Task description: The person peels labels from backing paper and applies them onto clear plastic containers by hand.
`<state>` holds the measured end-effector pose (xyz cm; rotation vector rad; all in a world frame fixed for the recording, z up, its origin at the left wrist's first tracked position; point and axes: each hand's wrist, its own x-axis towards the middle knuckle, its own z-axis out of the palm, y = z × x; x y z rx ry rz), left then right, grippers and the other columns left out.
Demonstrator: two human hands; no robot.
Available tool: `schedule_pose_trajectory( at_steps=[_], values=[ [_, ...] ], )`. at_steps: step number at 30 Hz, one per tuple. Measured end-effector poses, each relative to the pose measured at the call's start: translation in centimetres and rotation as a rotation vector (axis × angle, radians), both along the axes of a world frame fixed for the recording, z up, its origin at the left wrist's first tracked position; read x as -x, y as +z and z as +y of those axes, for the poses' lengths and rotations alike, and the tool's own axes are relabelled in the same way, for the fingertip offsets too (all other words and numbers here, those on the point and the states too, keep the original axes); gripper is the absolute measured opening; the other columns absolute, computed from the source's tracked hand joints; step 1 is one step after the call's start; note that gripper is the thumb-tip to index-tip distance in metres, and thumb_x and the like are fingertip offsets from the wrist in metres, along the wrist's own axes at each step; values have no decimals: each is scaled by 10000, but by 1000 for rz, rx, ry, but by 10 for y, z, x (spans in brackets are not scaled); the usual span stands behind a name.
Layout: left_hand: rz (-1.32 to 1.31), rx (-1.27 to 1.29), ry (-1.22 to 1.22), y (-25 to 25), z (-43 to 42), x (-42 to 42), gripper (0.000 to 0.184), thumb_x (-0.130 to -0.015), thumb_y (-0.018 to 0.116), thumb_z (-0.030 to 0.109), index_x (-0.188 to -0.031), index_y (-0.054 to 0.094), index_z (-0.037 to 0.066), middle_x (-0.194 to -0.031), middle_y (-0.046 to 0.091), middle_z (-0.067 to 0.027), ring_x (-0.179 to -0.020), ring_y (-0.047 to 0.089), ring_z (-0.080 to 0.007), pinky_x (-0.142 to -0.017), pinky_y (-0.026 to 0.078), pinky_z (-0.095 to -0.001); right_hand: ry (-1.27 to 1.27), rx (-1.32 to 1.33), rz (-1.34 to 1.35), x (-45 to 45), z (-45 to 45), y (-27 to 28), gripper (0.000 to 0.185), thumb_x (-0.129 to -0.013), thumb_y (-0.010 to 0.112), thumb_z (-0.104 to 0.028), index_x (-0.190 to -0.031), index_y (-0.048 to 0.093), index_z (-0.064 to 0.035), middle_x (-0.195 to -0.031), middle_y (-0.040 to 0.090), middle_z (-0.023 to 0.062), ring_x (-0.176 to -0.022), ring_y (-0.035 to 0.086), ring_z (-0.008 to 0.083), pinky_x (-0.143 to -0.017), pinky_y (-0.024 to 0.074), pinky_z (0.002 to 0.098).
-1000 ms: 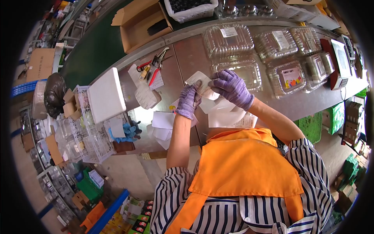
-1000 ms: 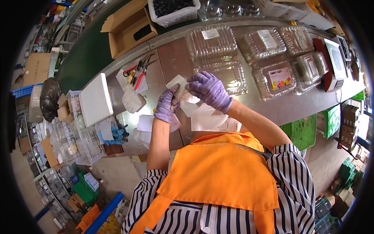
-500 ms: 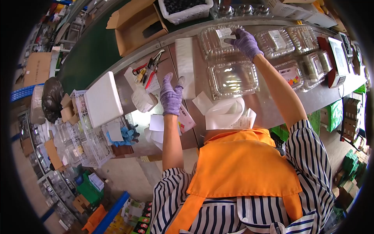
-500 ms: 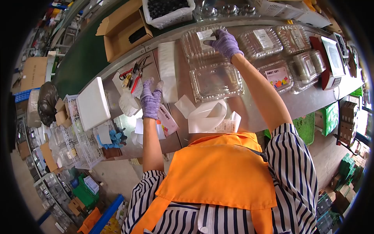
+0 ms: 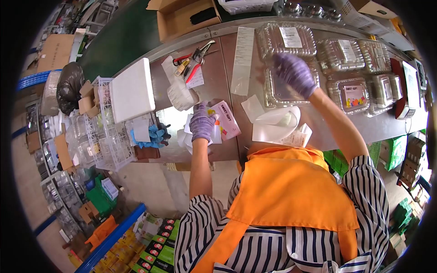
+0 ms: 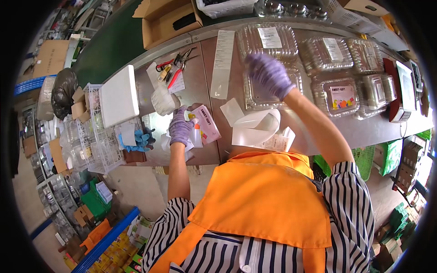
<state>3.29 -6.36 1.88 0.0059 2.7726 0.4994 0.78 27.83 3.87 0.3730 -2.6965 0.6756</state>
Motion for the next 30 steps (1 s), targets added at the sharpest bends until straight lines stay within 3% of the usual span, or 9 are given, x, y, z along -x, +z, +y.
schedule_pose_trajectory(
  at_steps=[3,4,8,18,20,23,26,27,30],
  values=[
    [13,-85,-62,-29,-6,0,528,-656,768,195,-1127,567,67,-1106,525,-117,-988,569,-282,-872,465,-376,204,-112,-847,-34,-41,23,237,-860,539,-312,-964,581,-103,-851,650,104,-748,648,272,-571,524,377],
    [6,-93,-63,-30,-3,2,519,-651,770,179,-1118,574,64,-1108,526,-115,-979,572,-279,-866,467,-371,291,91,-580,-65,-37,-54,303,-864,554,-376,-1014,602,-117,-895,659,87,-797,647,263,-672,524,377],
    [39,-116,-58,-26,-3,-1,494,-648,766,121,-1105,589,61,-1109,531,-100,-955,583,-260,-854,473,-346,391,143,-1038,-107,-59,-38,328,-822,622,-352,-1060,606,-127,-960,652,69,-927,622,251,-831,477,359],
    [202,-121,-39,-11,3,-10,235,-746,691,145,-959,608,91,-1039,623,-94,-837,624,-282,-746,488,-382,361,384,-904,-117,-62,-16,268,-814,607,-280,-1021,620,-110,-986,639,110,-947,597,321,-815,480,378],
    [10,-491,175,0,6,-3,127,-806,675,152,-866,598,72,-712,622,-39,-608,549,-139,-622,468,-279,236,443,-692,-110,-65,-4,329,-803,638,-316,-1007,617,-58,-937,635,153,-907,600,355,-799,489,391],
    [-58,-904,113,21,19,8,117,-841,660,168,-855,602,67,-725,589,23,-577,471,-64,-561,424,-214,8,281,-226,-89,-78,38,374,-798,682,-270,-1028,607,15,-879,653,152,-833,636,319,-776,507,359],
    [-37,-1052,116,61,54,8,134,-857,653,195,-868,614,68,-726,567,49,-541,452,-40,-509,391,-195,33,1135,-796,-72,-73,29,355,-799,703,-193,-1067,601,16,-885,660,76,-803,632,200,-763,508,301],
    [-70,-1101,232,79,63,7,143,-859,653,208,-876,618,70,-721,562,51,-529,444,-32,-494,380,-193,-60,1158,-899,-66,-68,37,328,-799,713,-155,-1064,609,7,-894,653,34,-789,599,111,-741,505,262],
    [-169,-1067,300,82,65,5,246,-880,621,308,-907,621,63,-662,554,36,-490,453,-18,-456,364,-183,-193,1453,-817,-60,-49,38,286,-804,710,-165,-1037,631,-19,-890,654,34,-777,601,104,-716,509,261]
  ],
)
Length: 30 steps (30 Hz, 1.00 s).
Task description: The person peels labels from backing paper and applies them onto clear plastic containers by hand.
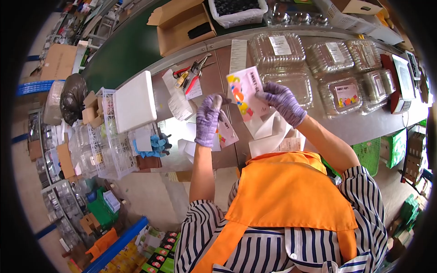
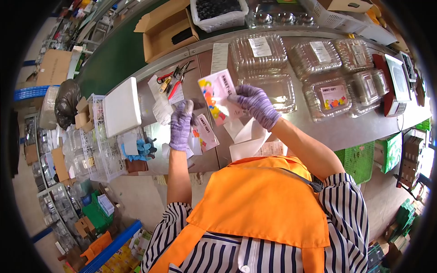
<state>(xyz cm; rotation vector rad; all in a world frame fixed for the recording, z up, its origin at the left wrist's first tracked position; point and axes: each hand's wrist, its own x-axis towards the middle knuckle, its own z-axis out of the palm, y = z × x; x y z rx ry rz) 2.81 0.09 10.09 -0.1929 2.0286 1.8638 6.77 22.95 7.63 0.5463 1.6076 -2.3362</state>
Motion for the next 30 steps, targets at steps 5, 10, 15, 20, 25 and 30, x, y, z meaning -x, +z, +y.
schedule_pose_trajectory(
  at_steps=[5,10,15,20,25,30],
  values=[
    [-82,-36,-434,6,26,-28,231,-865,629,278,-868,640,48,-718,645,-1,-468,436,-28,-443,347,-193,60,-81,-26,0,23,2,382,-764,735,-201,-1095,606,-59,-991,642,47,-892,606,156,-789,492,288],
    [-63,-48,-267,-3,39,-32,214,-870,626,245,-839,647,35,-719,657,-17,-447,420,-28,-427,322,-194,108,-1187,705,-11,8,43,477,-731,713,-244,-1165,587,-89,-1128,588,131,-1022,549,319,-910,410,399],
    [-49,-142,-296,6,42,-33,197,-879,616,228,-863,650,35,-730,657,-16,-458,419,-24,-429,323,-188,266,-1038,790,-20,5,46,198,-779,659,-194,-946,689,-92,-815,656,63,-752,609,252,-728,445,347],
    [-17,-155,-300,19,42,-37,156,-888,596,170,-909,657,28,-763,663,-4,-496,437,-22,-465,361,-180,273,-994,739,-23,7,49,178,-782,645,-211,-928,694,-122,-814,653,45,-754,609,234,-734,438,329],
    [117,-96,-334,16,41,-38,129,-884,596,130,-930,661,29,-762,658,9,-524,455,-22,-494,383,-177,232,-955,718,-25,7,48,186,-781,659,-201,-923,693,-86,-783,648,81,-725,605,264,-707,453,342],
    [236,80,-284,8,43,-41,138,-882,602,152,-909,657,29,-714,641,-19,-555,505,-72,-540,433,-218,360,-1104,698,-32,11,49,170,-816,592,-286,-946,682,-226,-992,630,-26,-924,573,206,-764,439,382]
  ],
)
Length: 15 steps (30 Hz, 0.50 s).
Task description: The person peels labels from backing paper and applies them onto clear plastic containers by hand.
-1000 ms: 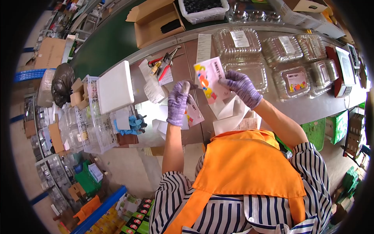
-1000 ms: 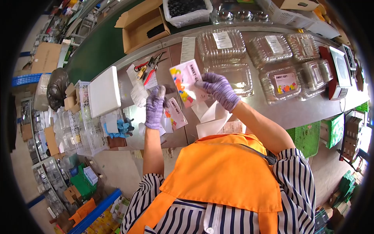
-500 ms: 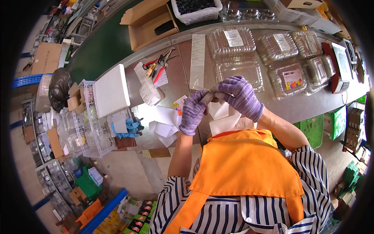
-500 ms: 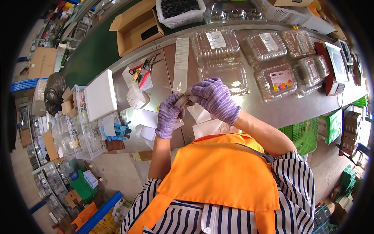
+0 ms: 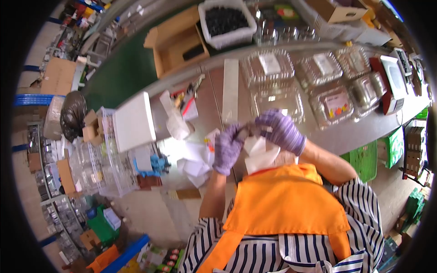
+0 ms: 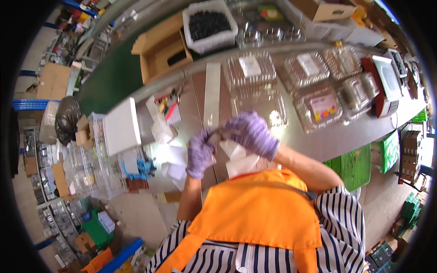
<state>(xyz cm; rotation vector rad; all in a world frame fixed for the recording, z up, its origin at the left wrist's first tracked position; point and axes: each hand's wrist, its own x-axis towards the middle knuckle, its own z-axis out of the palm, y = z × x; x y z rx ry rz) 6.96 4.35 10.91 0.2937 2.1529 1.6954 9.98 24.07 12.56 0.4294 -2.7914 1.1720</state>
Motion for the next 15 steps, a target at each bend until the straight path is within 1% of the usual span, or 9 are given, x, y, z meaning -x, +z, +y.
schedule_pose_trajectory(
  at_steps=[2,3,4,6,7,9,10,12,15],
  values=[
    [108,47,-6,6,4,-4,118,-890,569,147,-880,646,58,-682,611,19,-531,472,-44,-486,394,-217,82,-152,143,0,2,-19,218,-796,603,-315,-988,671,-238,-1006,623,-28,-937,569,208,-796,446,433],
    [267,77,31,-8,6,-5,84,-871,575,121,-865,642,72,-661,607,-4,-545,503,-73,-520,433,-243,70,-143,190,0,1,-33,200,-797,606,-322,-954,667,-213,-936,626,-6,-902,576,216,-810,448,455],
    [267,289,-31,6,6,-3,87,-847,604,110,-901,665,78,-667,651,-57,-578,607,-126,-547,474,-268,-4,-126,97,0,-6,-37,187,-805,601,-342,-911,658,-198,-837,613,17,-845,582,221,-794,443,440],
    [447,262,22,5,14,-4,81,-829,625,141,-867,657,76,-664,650,-87,-579,628,-141,-544,483,-281,6,-237,2,6,-8,-37,213,-789,613,-396,-884,651,-209,-771,591,30,-787,579,227,-754,423,407],
    [323,305,-10,7,15,-4,98,-819,641,166,-834,644,69,-666,652,-82,-573,629,-147,-547,484,-294,-39,-206,-86,5,-8,-19,216,-780,624,-402,-889,651,-218,-798,606,20,-814,590,230,-780,430,437],
    [292,295,-55,-13,10,-2,144,-809,657,202,-812,635,60,-649,642,-86,-555,615,-157,-536,472,-303,-13,-85,-232,6,-4,-14,229,-781,633,-382,-910,669,-196,-820,629,26,-826,611,248,-786,467,442],
    [294,271,-50,-6,11,-2,166,-828,650,208,-812,631,44,-628,635,-66,-536,583,-127,-528,460,-281,-23,50,-235,4,-2,-14,235,-787,626,-380,-909,675,-185,-801,624,43,-801,610,258,-734,478,415],
    [149,55,-31,-13,11,-3,169,-852,638,204,-834,631,36,-612,609,-13,-528,532,-80,-521,441,-248,-27,-6,-106,2,0,-15,225,-799,614,-373,-918,672,-191,-804,624,34,-814,610,249,-733,466,410],
    [-75,-13,-28,-9,11,-4,171,-864,640,208,-884,636,38,-612,562,38,-528,480,-40,-506,404,-210,4,-268,26,-2,-1,-8,220,-809,607,-345,-933,658,-171,-805,626,27,-812,595,234,-723,434,359]
  ],
)
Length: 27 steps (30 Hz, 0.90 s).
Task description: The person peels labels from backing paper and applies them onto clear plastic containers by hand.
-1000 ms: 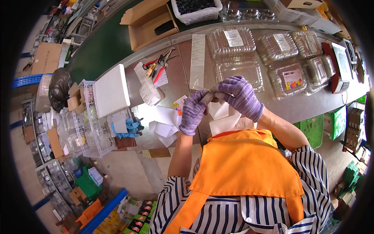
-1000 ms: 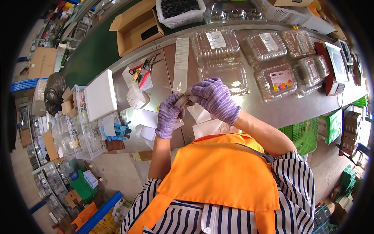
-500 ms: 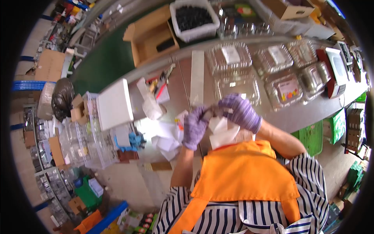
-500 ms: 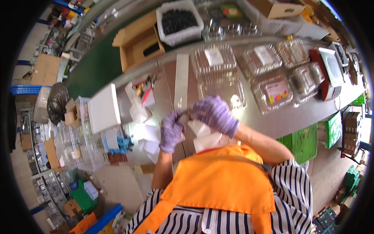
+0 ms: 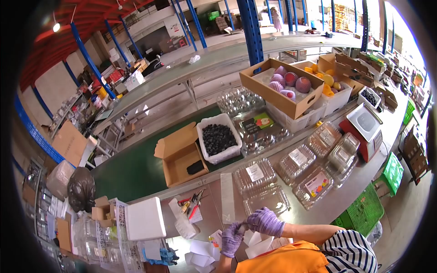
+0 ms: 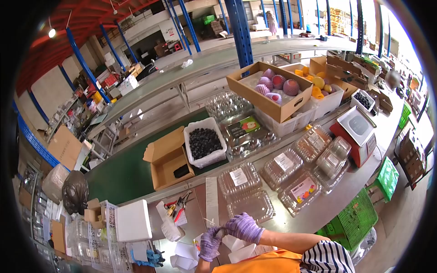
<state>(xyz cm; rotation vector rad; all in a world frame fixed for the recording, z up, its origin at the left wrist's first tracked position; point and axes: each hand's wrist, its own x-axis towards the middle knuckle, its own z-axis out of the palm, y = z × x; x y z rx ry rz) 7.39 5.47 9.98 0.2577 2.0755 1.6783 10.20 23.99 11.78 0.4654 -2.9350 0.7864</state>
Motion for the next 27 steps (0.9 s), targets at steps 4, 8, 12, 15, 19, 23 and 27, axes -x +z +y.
schedule_pose_trajectory(
  at_steps=[4,8,12,15,19,23,27],
  values=[
    [-40,-16,64,-6,1,-1,179,-857,655,216,-864,642,38,-622,570,36,-528,474,-36,-500,398,-207,27,-123,70,-4,-7,3,226,-822,590,-344,-948,641,-162,-807,627,36,-802,601,238,-709,441,362],
    [7,68,32,-12,-4,1,179,-858,647,184,-897,643,9,-709,619,-4,-547,501,-45,-490,424,-211,-2,143,-41,-4,-4,-12,237,-832,576,-348,-939,643,-148,-821,631,43,-782,609,244,-684,454,366],
    [163,1,-7,-25,-4,0,170,-868,633,182,-887,639,13,-720,627,-4,-540,499,-47,-483,415,-210,3,156,-94,-6,-3,-6,244,-840,567,-343,-940,648,-136,-821,635,52,-772,613,249,-678,459,370],
    [-4,-26,25,-10,-2,-1,160,-871,626,175,-883,634,16,-724,627,-4,-539,500,-49,-481,415,-211,32,61,40,-7,-6,-10,244,-851,557,-334,-947,655,-133,-810,642,58,-762,616,256,-684,462,376],
    [-30,-30,64,-18,-2,-1,155,-866,627,172,-885,631,19,-726,626,-3,-539,502,-50,-482,419,-214,26,0,86,-9,-11,-12,230,-859,554,-307,-956,659,-127,-789,644,75,-739,617,270,-687,467,383],
    [0,-27,70,-20,-4,-3,177,-883,618,226,-881,648,52,-620,578,21,-519,513,-55,-506,428,-227,-41,307,-97,-8,-7,-3,231,-836,602,-292,-973,673,-121,-833,658,91,-750,625,288,-690,491,363],
    [210,89,-16,-35,-6,-2,158,-857,636,190,-865,647,32,-638,609,-12,-539,547,-81,-520,452,-248,-104,472,-306,-8,-3,-9,234,-815,642,-290,-971,690,-121,-864,671,102,-768,633,304,-699,511,341]
  ],
)
